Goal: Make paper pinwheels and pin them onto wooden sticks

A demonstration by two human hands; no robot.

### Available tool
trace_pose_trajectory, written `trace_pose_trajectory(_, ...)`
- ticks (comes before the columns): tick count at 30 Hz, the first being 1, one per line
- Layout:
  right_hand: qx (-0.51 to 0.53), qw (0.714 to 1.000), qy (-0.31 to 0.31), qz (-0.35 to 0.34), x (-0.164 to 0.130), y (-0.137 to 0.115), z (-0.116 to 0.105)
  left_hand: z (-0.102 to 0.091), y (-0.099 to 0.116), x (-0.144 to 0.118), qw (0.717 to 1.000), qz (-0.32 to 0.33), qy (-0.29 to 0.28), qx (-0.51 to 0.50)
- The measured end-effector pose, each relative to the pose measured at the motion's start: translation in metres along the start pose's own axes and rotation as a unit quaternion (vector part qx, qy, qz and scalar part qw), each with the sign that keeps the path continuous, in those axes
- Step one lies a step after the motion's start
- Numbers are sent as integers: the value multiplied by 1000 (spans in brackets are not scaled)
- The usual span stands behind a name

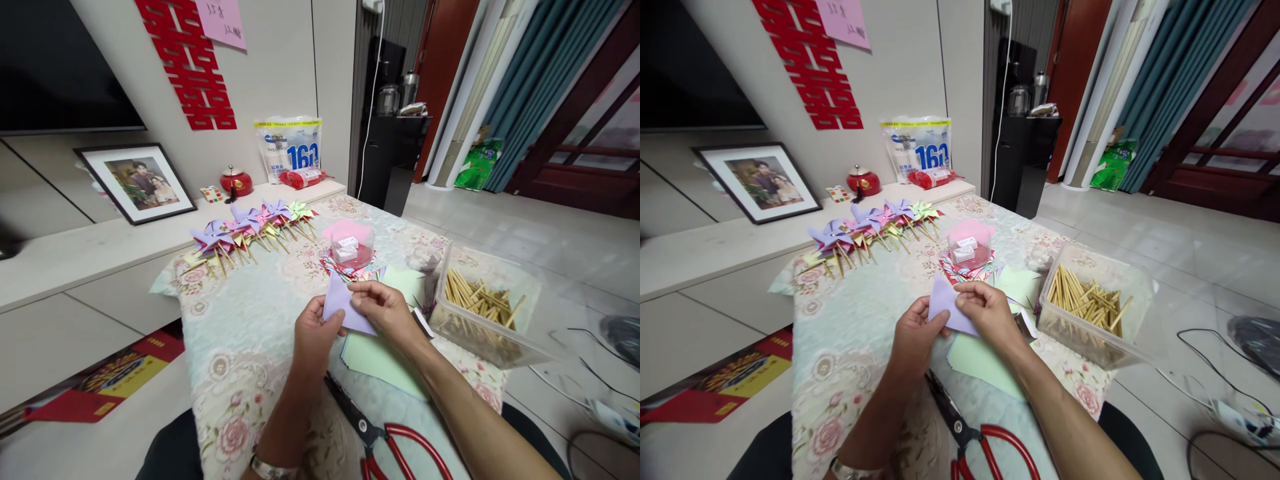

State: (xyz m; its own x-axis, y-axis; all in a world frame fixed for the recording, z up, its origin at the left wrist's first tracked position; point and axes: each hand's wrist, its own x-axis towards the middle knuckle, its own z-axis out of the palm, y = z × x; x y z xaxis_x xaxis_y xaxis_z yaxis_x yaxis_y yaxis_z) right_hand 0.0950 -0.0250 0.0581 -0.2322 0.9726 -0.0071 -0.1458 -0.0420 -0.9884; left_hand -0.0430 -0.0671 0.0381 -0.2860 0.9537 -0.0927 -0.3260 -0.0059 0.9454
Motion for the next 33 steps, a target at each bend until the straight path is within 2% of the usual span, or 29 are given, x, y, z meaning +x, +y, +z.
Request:
trace_pose_trajectory(4,57,997,-19,44,0,-3,-2,0,3,0,996,-22,38,-79)
trace_pose_trajectory(7,77,994,-25,66,0,-4,-2,0,8,-1,992,-39,41,-115)
trace_pose_trajectory(16,70,994,-34,80,-2,-1,2,1,8,-4,992,-40,20,-121)
trace_pose_trajectory(23,133,981,-73,124,-2,-4,1,1,8,-5,990,-30,18,-134)
trace_pose_trajectory(33,136,980,-50,139,-3,-4,3,3,11,-7,987,-42,12,-153)
